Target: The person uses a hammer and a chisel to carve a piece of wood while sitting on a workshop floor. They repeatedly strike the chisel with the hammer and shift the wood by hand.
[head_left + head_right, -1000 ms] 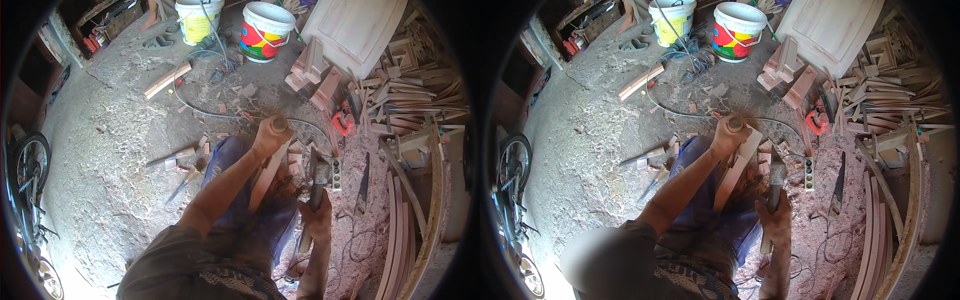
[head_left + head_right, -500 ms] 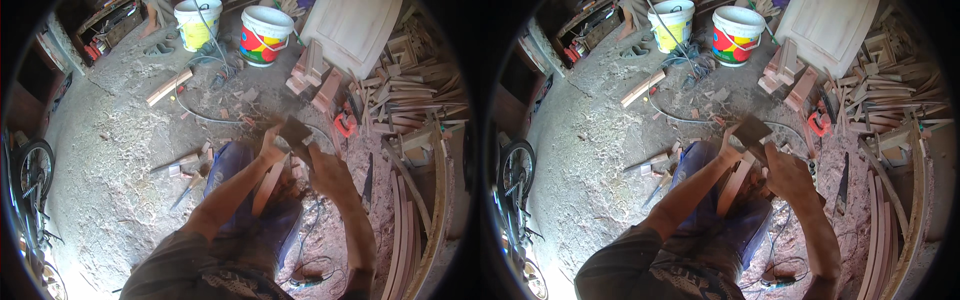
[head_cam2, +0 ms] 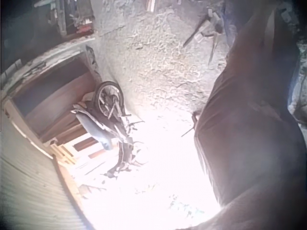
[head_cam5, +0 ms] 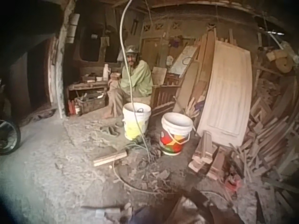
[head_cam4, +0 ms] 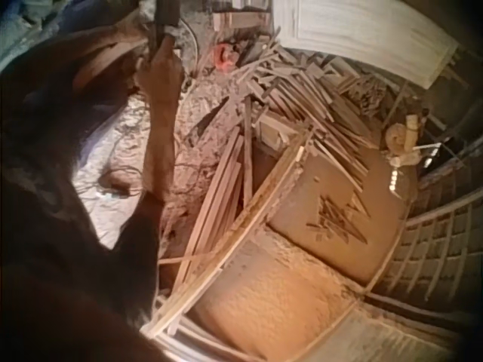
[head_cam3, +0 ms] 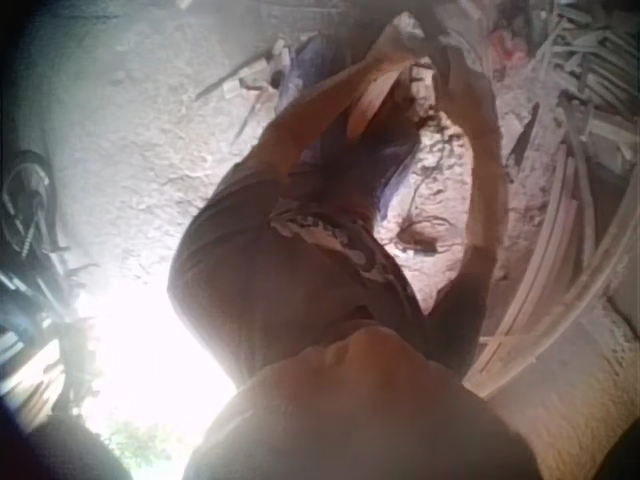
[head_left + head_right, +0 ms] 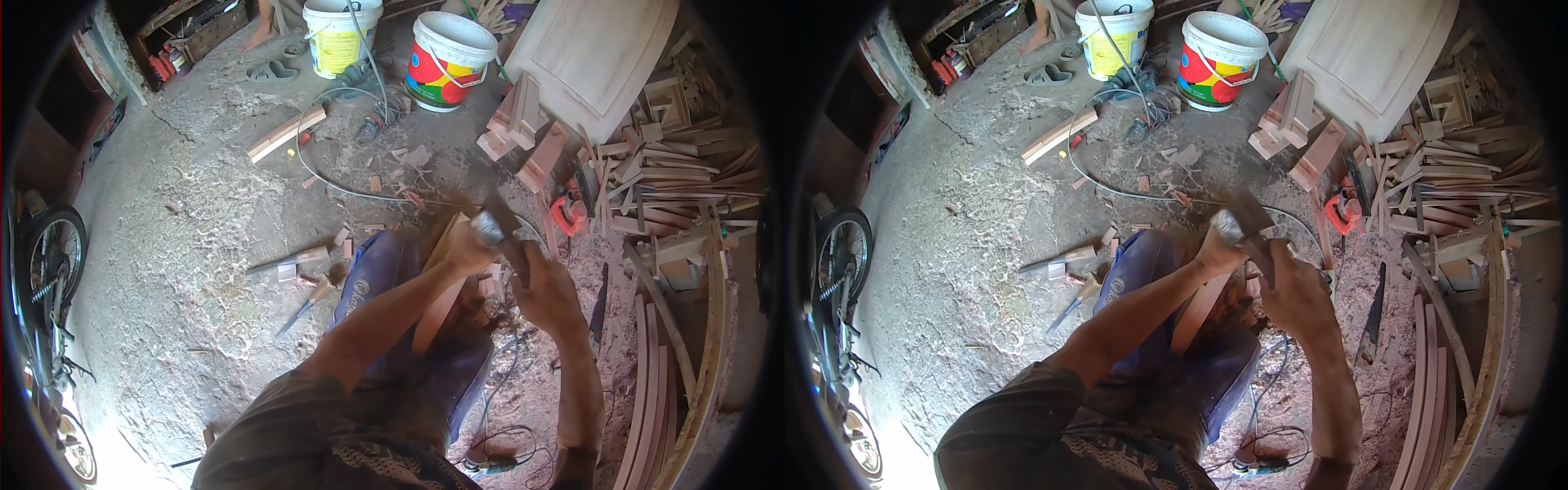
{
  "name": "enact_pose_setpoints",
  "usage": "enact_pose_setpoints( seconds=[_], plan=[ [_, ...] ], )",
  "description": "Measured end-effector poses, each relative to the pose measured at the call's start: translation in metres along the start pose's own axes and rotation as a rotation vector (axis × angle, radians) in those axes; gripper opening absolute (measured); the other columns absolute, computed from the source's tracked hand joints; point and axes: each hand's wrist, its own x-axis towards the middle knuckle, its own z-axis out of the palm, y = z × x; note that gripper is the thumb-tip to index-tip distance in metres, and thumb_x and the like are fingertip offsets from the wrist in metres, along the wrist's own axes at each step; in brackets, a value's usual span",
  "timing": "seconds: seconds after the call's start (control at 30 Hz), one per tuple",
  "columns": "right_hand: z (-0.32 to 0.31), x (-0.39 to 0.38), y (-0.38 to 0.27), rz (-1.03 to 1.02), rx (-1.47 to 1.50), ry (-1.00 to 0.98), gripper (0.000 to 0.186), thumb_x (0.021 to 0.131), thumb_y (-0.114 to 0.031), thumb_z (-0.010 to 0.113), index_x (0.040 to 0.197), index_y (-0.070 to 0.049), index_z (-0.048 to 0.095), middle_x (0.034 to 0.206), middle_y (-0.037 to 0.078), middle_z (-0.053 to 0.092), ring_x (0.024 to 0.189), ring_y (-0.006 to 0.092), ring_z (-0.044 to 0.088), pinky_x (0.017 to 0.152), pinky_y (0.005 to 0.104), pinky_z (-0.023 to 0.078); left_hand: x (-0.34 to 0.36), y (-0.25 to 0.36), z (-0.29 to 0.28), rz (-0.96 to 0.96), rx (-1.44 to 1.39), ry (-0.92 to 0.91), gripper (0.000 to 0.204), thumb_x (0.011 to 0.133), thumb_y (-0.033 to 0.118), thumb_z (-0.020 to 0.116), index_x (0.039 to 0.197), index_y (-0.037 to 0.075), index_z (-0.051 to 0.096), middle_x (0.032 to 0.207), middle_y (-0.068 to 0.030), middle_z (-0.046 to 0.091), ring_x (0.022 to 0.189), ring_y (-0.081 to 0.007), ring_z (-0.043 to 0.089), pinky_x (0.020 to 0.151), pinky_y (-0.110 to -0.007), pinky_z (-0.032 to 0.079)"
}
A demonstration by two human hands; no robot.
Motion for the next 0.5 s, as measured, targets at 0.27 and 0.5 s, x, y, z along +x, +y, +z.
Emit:
enact_pose_setpoints(
  seconds=[0.27,0.5],
  plan=[
    [-0.007,-0.003,-0.023,0.188,0.24,0.281,0.042,0.09,-0.005,0.063,0.127,-0.005,0.044,0.081,0.025,0.069,0.081,0.044,0.071,0.066,0.0503,0.057,0.008,0.008,-0.016,-0.334,-0.24,-0.048,0.021,0.078,0.006,0.07,0.099,0.005,0.066,0.087,-0.0079,0.067,0.077,-0.0118,0.06,0.073,-0.029,0.051],
    [-0.005,-0.015,-0.013,0.097,0.169,0.095,0.041,0.09,-0.008,0.063,0.127,-0.005,0.046,0.085,0.029,0.068,0.077,0.0474,0.069,0.063,0.0528,0.055,0.004,0.015,-0.008,-0.235,-0.308,-0.024,0.025,0.078,0.014,0.076,0.1,0.004,0.067,0.084,-0.0053,0.07,0.077,-0.0123,0.064,0.073,-0.031,0.053]
  ],
)
